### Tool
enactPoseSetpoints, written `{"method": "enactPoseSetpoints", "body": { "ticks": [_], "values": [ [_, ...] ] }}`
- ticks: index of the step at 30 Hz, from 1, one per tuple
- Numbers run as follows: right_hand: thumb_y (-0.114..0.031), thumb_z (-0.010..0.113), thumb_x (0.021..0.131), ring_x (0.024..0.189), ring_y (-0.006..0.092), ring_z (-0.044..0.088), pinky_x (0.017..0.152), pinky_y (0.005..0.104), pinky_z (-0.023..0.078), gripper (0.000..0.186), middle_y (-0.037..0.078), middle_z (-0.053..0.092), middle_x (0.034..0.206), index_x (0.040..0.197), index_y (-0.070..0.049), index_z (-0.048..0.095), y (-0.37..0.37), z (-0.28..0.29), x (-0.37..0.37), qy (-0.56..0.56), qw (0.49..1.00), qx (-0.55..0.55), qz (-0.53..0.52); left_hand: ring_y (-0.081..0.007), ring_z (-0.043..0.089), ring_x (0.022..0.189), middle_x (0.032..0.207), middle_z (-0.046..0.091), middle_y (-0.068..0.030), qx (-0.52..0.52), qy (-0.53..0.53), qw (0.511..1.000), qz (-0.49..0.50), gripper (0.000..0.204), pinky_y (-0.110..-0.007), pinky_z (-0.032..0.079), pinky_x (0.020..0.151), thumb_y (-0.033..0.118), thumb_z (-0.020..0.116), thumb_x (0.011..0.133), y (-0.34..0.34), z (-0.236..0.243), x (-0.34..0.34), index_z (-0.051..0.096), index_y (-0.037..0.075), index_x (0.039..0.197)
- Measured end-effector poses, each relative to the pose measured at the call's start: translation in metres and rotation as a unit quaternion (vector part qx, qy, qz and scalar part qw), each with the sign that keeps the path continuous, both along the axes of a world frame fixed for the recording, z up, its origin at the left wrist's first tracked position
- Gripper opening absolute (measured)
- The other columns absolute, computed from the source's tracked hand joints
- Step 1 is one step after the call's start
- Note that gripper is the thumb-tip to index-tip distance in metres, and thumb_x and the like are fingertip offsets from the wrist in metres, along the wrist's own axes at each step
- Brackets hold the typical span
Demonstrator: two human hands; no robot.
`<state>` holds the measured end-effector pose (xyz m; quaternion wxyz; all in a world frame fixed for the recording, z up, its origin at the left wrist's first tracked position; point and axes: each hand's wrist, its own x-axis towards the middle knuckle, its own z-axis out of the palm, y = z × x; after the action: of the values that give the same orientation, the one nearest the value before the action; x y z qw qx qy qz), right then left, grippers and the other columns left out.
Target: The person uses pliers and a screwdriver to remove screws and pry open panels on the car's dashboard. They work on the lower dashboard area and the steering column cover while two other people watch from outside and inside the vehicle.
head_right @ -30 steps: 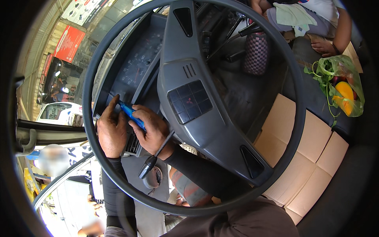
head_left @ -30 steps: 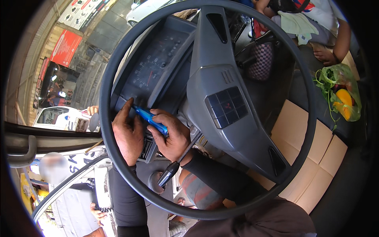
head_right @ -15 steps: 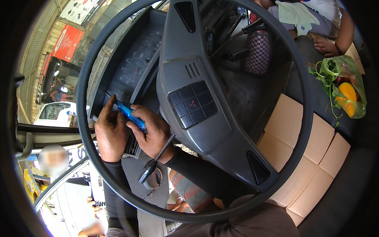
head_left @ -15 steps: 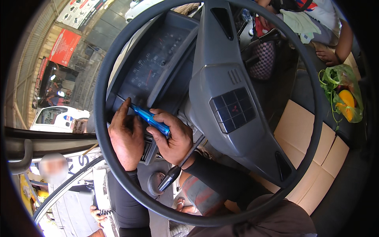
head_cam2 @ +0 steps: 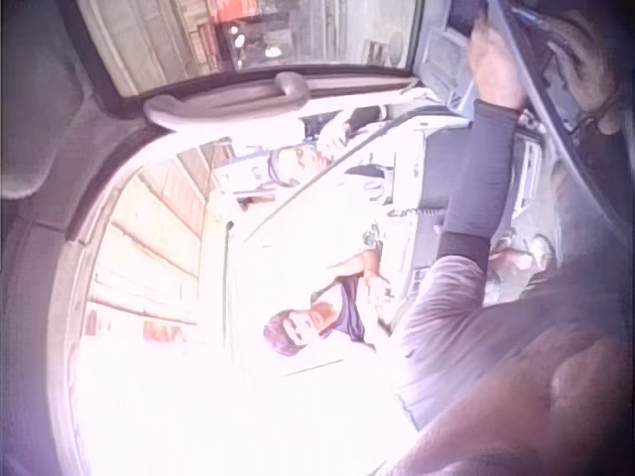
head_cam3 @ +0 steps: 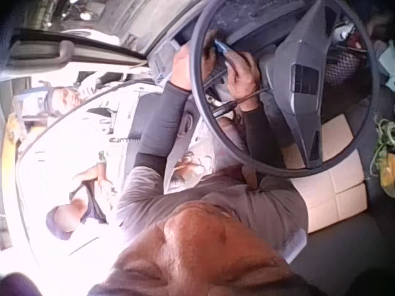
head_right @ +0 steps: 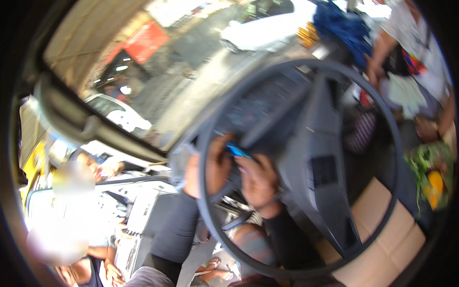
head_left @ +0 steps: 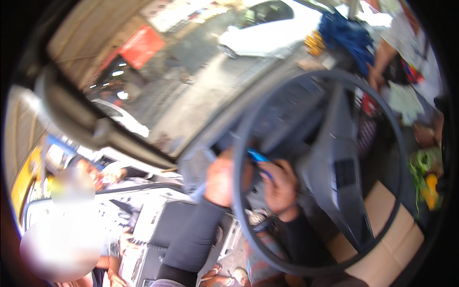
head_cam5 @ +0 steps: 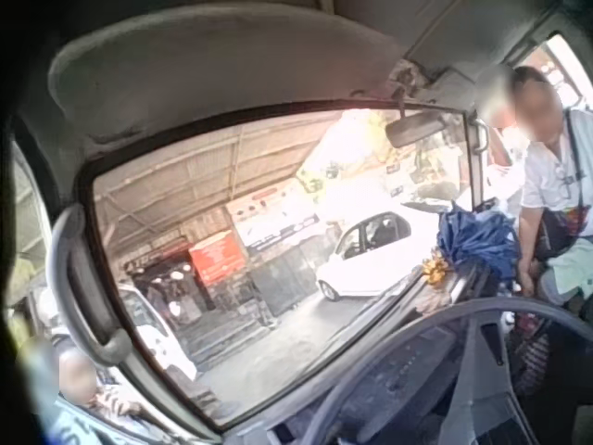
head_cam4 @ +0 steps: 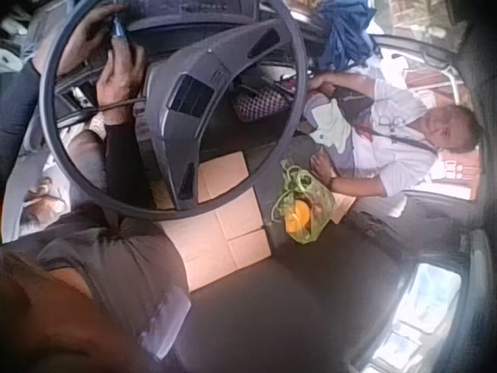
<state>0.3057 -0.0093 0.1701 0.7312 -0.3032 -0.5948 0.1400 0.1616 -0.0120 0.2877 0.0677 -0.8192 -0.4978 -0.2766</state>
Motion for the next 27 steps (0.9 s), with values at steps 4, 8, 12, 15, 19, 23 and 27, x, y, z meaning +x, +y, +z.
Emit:
{"method": "enactPoseSetpoints", "body": {
  "ticks": [4, 8, 12, 15, 19, 23, 27],
  "values": [
    [-0.02, 0.069, 0.103, 0.098, 0.0401, 0.07, 0.087, 0.0466, 0.056, 0.035, 0.022, 0.07, 0.108, 0.128, 0.003, 0.061, -0.017, 0.001, -0.013, 0.073, 0.994, -0.072, 0.027, -0.0446, 0.075, 0.094, 0.102, 0.072, -0.0284, -0.044, 0.041, 0.998, -0.007, 0.043, -0.051, 0.062, 0.081, 0.019, 0.068, 0.093, 0.001, 0.013, -0.01, 0.065, -0.002, 0.131],
    [-0.037, 0.067, 0.107, 0.102, 0.038, 0.07, 0.085, 0.0459, 0.056, 0.052, 0.024, 0.066, 0.12, 0.135, 0.005, 0.055, 0.005, -0.014, -0.024, 0.024, 0.99, 0.076, -0.119, -0.0446, 0.076, 0.092, 0.106, 0.072, -0.0271, -0.107, 0.119, 0.987, 0.025, 0.046, -0.051, 0.063, 0.079, 0.017, 0.069, 0.093, -0.002, 0.035, 0.005, 0.063, -0.001, 0.134],
    [-0.041, 0.061, 0.11, 0.103, 0.0367, 0.07, 0.089, 0.0445, 0.056, 0.057, 0.025, 0.065, 0.124, 0.14, 0.007, 0.056, -0.016, -0.018, -0.02, 0.145, 0.982, -0.117, 0.028, -0.0421, 0.075, 0.095, 0.104, 0.072, -0.0244, -0.092, 0.149, 0.985, -0.009, 0.043, -0.049, 0.062, 0.08, 0.015, 0.063, 0.097, 0.007, 0.041, 0.002, 0.061, -0.002, 0.136],
    [-0.018, 0.066, 0.103, 0.108, 0.0435, 0.068, 0.098, 0.0495, 0.054, 0.035, 0.024, 0.068, 0.119, 0.128, 0.006, 0.061, -0.01, -0.026, -0.035, 0.084, 0.996, -0.033, -0.023, -0.0365, 0.074, 0.097, 0.113, 0.074, -0.0181, 0.132, 0.157, 0.976, -0.066, 0.039, -0.044, 0.062, 0.082, 0.016, 0.067, 0.091, 0.014, 0.052, -0.032, 0.068, 0.002, 0.128],
    [-0.01, 0.072, 0.091, 0.114, 0.0417, 0.067, 0.098, 0.0483, 0.054, 0.052, 0.025, 0.066, 0.126, 0.138, 0.004, 0.056, -0.013, -0.016, -0.026, 0.09, 0.994, -0.025, -0.054, -0.0397, 0.065, 0.123, 0.141, 0.065, -0.0174, 0.158, 0.261, 0.949, -0.074, 0.05, -0.047, 0.053, 0.106, 0.003, 0.079, 0.079, 0.026, 0.099, -0.023, 0.073, 0.008, 0.128],
    [-0.009, 0.069, 0.095, 0.098, 0.043, 0.071, 0.088, 0.0491, 0.058, 0.033, 0.022, 0.071, 0.111, 0.125, 0.002, 0.064, -0.009, -0.016, -0.016, 0.05, 0.999, -0.007, -0.013, -0.0345, 0.069, 0.119, 0.149, 0.061, -0.0158, 0.097, 0.3, 0.945, -0.09, 0.047, -0.044, 0.059, 0.1, 0.006, 0.073, 0.085, 0.043, 0.085, -0.035, 0.073, 0.01, 0.131],
    [-0.017, 0.071, 0.096, 0.096, 0.0434, 0.072, 0.089, 0.0489, 0.059, 0.038, 0.025, 0.073, 0.11, 0.129, 0.003, 0.065, -0.013, -0.008, -0.034, 0.137, 0.99, -0.018, -0.021, -0.0312, 0.072, 0.105, 0.152, 0.059, -0.0197, 0.115, 0.349, 0.929, -0.054, 0.031, -0.043, 0.062, 0.086, 0.01, 0.067, 0.09, 0.046, 0.071, -0.033, 0.076, 0.005, 0.12]
  ]
}}
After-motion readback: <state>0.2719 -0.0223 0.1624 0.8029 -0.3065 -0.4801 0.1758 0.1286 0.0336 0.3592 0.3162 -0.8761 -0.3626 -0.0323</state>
